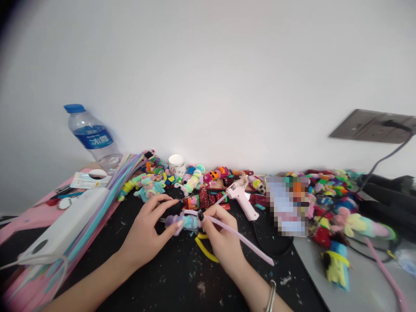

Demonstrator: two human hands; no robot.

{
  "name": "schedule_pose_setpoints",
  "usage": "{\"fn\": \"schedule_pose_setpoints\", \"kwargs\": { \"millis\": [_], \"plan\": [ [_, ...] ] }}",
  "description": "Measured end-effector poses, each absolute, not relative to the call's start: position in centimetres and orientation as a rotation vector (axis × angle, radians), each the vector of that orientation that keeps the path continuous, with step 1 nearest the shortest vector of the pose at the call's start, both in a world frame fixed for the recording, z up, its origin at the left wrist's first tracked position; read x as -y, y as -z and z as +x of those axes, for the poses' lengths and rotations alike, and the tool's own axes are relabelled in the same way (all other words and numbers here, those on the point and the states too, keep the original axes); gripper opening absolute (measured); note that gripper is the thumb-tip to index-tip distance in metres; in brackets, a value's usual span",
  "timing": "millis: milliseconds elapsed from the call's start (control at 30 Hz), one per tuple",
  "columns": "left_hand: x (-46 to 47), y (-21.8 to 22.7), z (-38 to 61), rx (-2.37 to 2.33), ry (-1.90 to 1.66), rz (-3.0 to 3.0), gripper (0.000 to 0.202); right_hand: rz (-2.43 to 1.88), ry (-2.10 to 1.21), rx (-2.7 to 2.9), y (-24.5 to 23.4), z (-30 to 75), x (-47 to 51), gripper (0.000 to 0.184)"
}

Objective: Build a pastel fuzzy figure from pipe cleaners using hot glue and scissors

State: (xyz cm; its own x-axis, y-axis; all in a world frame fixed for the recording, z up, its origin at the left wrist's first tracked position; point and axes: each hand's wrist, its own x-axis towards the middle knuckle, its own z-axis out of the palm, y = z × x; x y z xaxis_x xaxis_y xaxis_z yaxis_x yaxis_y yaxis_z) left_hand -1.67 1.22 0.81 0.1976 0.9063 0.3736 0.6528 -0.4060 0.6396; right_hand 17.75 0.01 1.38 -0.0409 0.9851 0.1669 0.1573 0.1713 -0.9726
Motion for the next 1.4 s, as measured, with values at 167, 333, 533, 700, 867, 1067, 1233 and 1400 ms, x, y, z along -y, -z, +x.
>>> {"fn": "schedule_pose_setpoints", "kwargs": {
  "millis": [167,333,533,700,867,1067,1233,1400],
  "plan": [
    [-0.8,-1.1,-1.4,-1.196,-1.206,2.125,0.022,-1.182,-1.024,1.548,-1.4,16.8,0.7,0.025],
    [-0.9,-1.1,-1.1,-1.054,-1.071,1.692,0.016,-1.188,-0.959,1.750,-1.3,16.4,1.0,0.025],
    [-1.6,-1.0,-1.5,-1.288,-1.250,1.301,0.022,-1.231,-0.623,1.981,-0.8,17.6,0.2,0.021],
    [-2.2,-0.2,-1.8,-1.322,-1.324,1.136,0.025,-1.301,-0.403,1.966,-0.8,19.3,-0.6,0.031],
    [-2.3,-0.1,-1.7,-1.285,-1.309,1.123,0.031,-1.363,-0.353,1.893,-1.2,20.2,-1.3,0.009],
    [-1.5,-0.8,-1.1,-1.134,-1.119,1.226,0.024,-1.261,-0.683,1.822,-1.0,19.4,-1.1,0.023],
    [-0.6,-1.0,-0.7,-0.999,-0.875,1.499,0.013,-1.068,-1.154,1.529,-0.9,18.2,-0.3,0.017],
    [-0.3,-1.1,-0.8,-0.954,-0.793,1.735,0.016,-1.105,-1.196,1.467,-1.3,18.0,-0.1,0.018]
  ]
}}
